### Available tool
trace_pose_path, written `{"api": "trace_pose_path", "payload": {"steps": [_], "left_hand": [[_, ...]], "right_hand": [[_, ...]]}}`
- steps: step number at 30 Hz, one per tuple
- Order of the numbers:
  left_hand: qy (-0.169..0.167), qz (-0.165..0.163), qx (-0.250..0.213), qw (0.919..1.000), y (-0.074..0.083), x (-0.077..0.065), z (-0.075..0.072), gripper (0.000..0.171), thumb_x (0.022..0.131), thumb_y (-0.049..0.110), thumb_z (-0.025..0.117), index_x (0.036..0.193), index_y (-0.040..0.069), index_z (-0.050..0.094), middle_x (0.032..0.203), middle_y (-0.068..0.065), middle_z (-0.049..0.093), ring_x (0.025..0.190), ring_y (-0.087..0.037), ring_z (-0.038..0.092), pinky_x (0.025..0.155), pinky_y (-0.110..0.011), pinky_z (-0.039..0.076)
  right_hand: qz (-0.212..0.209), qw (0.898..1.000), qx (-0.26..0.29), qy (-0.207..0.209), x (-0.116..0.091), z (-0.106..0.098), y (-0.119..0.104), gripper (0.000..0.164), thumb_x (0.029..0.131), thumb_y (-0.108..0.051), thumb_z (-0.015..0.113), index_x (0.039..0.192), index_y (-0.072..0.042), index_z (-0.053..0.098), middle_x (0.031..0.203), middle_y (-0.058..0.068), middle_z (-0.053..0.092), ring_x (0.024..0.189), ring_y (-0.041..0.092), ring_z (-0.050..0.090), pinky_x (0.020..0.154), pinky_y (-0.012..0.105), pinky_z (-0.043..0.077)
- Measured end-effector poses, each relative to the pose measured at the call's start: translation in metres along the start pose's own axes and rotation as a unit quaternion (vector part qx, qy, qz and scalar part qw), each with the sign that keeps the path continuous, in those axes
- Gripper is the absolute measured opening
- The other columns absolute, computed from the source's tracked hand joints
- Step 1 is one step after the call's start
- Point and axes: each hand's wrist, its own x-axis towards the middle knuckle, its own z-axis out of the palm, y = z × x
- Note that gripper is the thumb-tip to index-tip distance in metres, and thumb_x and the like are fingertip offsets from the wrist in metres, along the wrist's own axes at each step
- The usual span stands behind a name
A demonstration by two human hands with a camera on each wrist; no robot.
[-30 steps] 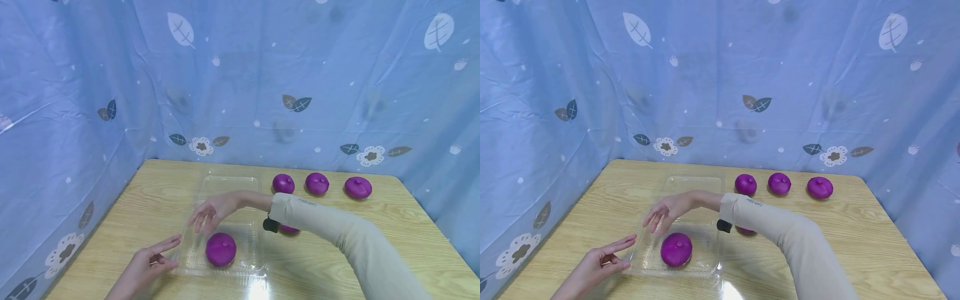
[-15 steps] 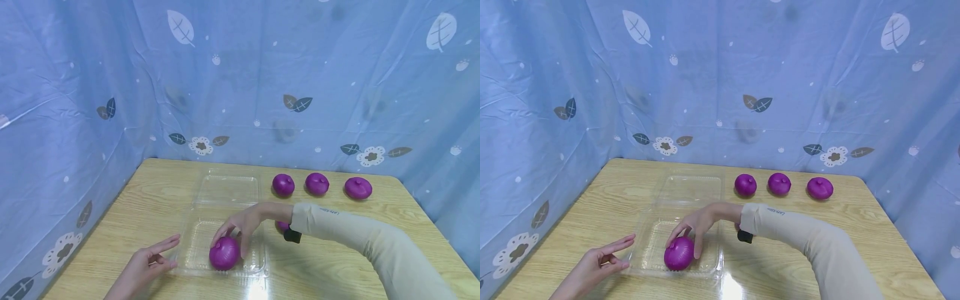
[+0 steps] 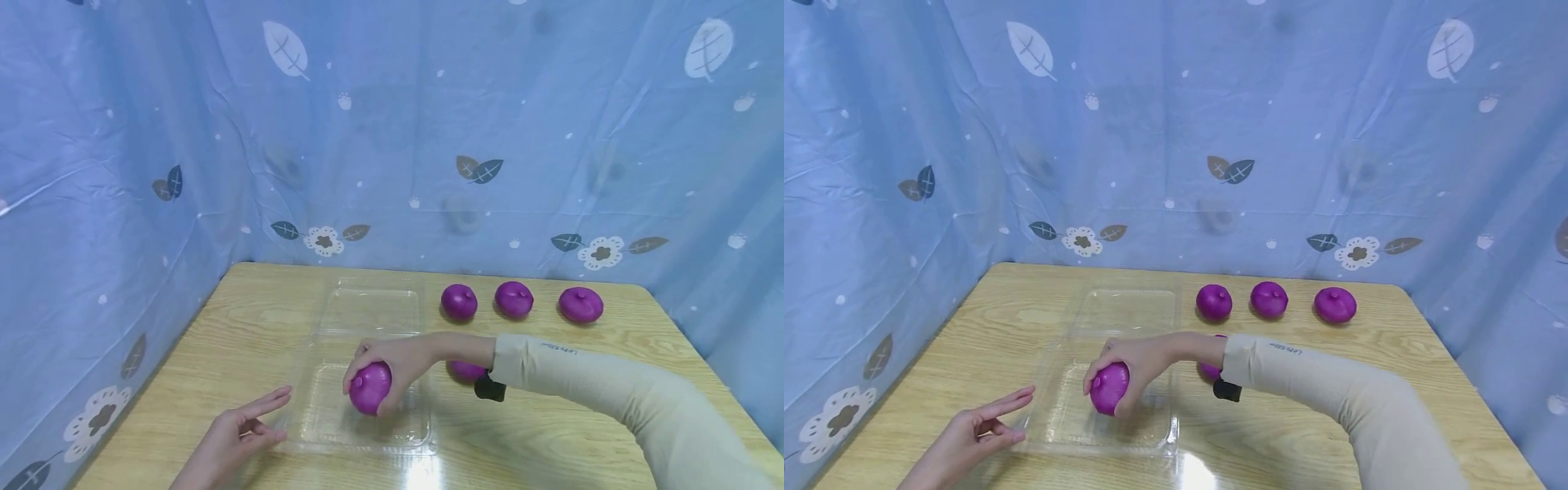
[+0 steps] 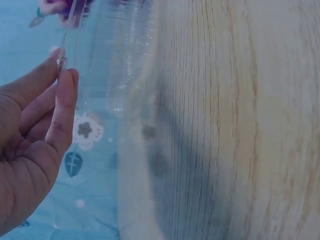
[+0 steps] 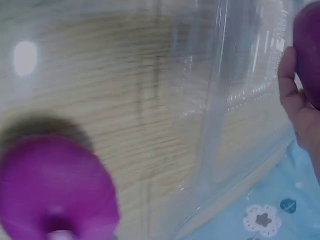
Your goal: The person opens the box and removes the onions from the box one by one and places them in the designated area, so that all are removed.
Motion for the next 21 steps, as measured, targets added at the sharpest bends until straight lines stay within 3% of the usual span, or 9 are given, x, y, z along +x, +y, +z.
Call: {"api": "trace_pose_path", "payload": {"steps": [4,8,14,18,21], "left_hand": [[-0.005,-0.022,0.004,0.9997,0.0,0.0,0.0,0.049,0.086,0.012,0.071,0.13,-0.004,0.056,0.137,0.011,0.052,0.065,-0.005,0.058,0.056,-0.022,0.048],[-0.005,-0.011,0.002,0.9999,0.0,0.0,0.0,0.049,0.086,0.011,0.071,0.128,-0.007,0.056,0.136,0.018,0.049,0.063,-0.006,0.058,0.057,-0.022,0.05],[-0.001,-0.009,0.005,0.9999,0.001,-0.001,0.001,0.048,0.084,0.011,0.073,0.125,-0.009,0.057,0.131,0.028,0.046,0.062,-0.008,0.059,0.06,-0.023,0.052],[0.003,-0.004,0.015,0.9999,-0.001,0.0,0.001,0.047,0.084,0.01,0.073,0.125,-0.008,0.058,0.134,0.018,0.052,0.061,-0.007,0.058,0.057,-0.022,0.05],[0.011,0.019,0.023,0.9995,-0.004,0.0,0.002,0.045,0.084,0.007,0.073,0.125,-0.007,0.059,0.134,0.02,0.051,0.06,-0.008,0.058,0.054,-0.022,0.048]], "right_hand": [[-0.031,0.998,0.024,0.058,-0.02,0.002,-0.002,0.05,0.076,-0.015,0.081,0.122,-0.017,0.06,0.119,-0.003,0.042,0.113,0.008,0.039,0.085,0.024,0.051],[-0.047,0.992,0.04,0.107,-0.04,0.009,-0.003,0.048,0.078,-0.016,0.078,0.122,-0.019,0.058,0.122,-0.002,0.042,0.115,0.011,0.039,0.085,0.027,0.052],[-0.027,0.985,0.03,0.167,-0.066,0.023,-0.006,0.046,0.084,-0.026,0.073,0.127,-0.027,0.054,0.127,-0.002,0.039,0.119,0.014,0.038,0.089,0.028,0.05],[-0.033,0.978,0.043,0.2,-0.081,0.03,-0.007,0.045,0.087,-0.025,0.071,0.129,-0.027,0.054,0.132,0.0,0.038,0.122,0.018,0.039,0.091,0.031,0.049],[-0.054,0.973,0.057,0.218,-0.092,0.034,-0.006,0.043,0.089,-0.02,0.069,0.129,-0.024,0.054,0.136,0.002,0.039,0.125,0.022,0.04,0.092,0.034,0.049]]}}
